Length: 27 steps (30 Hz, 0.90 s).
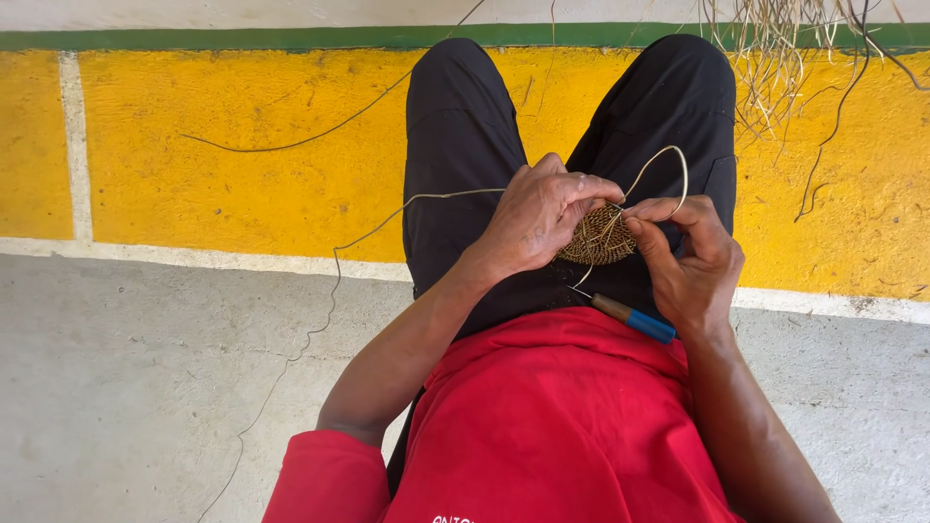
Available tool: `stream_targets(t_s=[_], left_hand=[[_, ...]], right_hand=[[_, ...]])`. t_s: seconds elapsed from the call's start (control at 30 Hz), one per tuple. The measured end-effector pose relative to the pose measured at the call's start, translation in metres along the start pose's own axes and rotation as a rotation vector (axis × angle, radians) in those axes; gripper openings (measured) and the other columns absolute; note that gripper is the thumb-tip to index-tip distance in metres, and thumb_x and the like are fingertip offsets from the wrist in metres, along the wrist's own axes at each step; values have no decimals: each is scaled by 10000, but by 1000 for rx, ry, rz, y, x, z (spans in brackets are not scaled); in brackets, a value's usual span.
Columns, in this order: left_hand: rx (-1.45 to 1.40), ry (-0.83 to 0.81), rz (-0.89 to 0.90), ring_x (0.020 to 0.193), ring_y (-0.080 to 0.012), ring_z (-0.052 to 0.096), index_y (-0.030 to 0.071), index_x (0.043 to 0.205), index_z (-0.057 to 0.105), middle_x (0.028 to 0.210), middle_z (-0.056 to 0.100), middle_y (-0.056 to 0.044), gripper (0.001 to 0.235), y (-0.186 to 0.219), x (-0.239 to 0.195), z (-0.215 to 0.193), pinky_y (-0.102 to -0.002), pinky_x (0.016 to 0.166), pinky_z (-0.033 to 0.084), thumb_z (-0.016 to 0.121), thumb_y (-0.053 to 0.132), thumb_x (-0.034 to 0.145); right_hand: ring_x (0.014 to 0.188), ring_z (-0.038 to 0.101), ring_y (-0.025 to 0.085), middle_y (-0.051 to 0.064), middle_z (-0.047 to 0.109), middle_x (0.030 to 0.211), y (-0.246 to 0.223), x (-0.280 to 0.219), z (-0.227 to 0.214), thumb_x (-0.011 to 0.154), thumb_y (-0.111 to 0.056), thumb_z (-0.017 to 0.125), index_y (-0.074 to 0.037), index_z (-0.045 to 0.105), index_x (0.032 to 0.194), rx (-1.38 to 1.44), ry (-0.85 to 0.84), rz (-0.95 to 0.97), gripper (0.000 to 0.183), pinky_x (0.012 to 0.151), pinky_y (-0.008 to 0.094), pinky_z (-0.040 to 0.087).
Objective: Weaving natural fibers into a circular pattern using a needle and a craft knife.
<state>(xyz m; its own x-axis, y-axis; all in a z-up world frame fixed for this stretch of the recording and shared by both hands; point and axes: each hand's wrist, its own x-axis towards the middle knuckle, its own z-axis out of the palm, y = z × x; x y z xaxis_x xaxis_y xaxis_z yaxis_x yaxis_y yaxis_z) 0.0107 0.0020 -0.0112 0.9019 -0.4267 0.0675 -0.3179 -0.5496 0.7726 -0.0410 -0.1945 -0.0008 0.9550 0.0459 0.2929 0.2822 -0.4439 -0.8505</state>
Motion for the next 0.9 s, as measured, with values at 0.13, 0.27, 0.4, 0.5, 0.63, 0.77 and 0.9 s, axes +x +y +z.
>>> stream_targets(t_s=[0.13,0.27,0.4,0.5,0.63,0.77,0.9], left_hand=[[-10,14,5,817,-187,547,207,1129,774,866,750,54,242,1,0,2,-346,844,457,720,100,918],[-26,7,17,828,-188,554,204,1150,767,870,750,55,294,0,-1,0,-349,857,455,706,70,895],[-2,40,42,830,-194,554,215,1132,771,869,748,48,249,4,-4,-3,-358,854,444,714,103,917],[19,35,51,829,-207,546,208,1132,775,882,752,41,235,11,-9,-5,-367,829,429,702,109,931],[-29,78,71,831,-196,539,217,1129,776,924,758,49,207,16,-18,-8,-346,839,428,690,112,973],[-65,100,117,908,-155,591,223,1180,754,974,741,48,272,20,-23,-9,-318,863,439,673,80,963],[-43,85,154,883,-142,563,224,1202,749,989,759,65,293,38,-24,-23,-332,876,425,664,63,973]], right_hand=[[1062,699,116,8,677,1092,9,-2,1,1003,-19,735,-74,656,1095,407,14,204,133,914,260,574],[1021,667,145,63,714,1082,13,0,0,1025,42,790,-30,673,1112,38,13,4,163,901,289,543],[1038,660,186,63,703,1085,13,4,4,925,27,824,-51,700,1031,-212,-33,-267,180,897,359,526],[978,631,167,105,633,1018,18,8,-4,916,19,812,-64,744,1061,-91,-29,-109,180,844,302,538],[944,677,171,83,705,1027,33,33,-28,915,-39,754,-77,756,1090,103,-342,111,179,817,286,557],[933,708,171,74,724,1108,17,52,-28,960,-62,680,-51,700,1211,141,-444,87,252,786,294,575],[894,715,148,51,734,984,17,53,-27,948,-74,695,-45,716,1082,144,-516,-16,138,777,306,575]])
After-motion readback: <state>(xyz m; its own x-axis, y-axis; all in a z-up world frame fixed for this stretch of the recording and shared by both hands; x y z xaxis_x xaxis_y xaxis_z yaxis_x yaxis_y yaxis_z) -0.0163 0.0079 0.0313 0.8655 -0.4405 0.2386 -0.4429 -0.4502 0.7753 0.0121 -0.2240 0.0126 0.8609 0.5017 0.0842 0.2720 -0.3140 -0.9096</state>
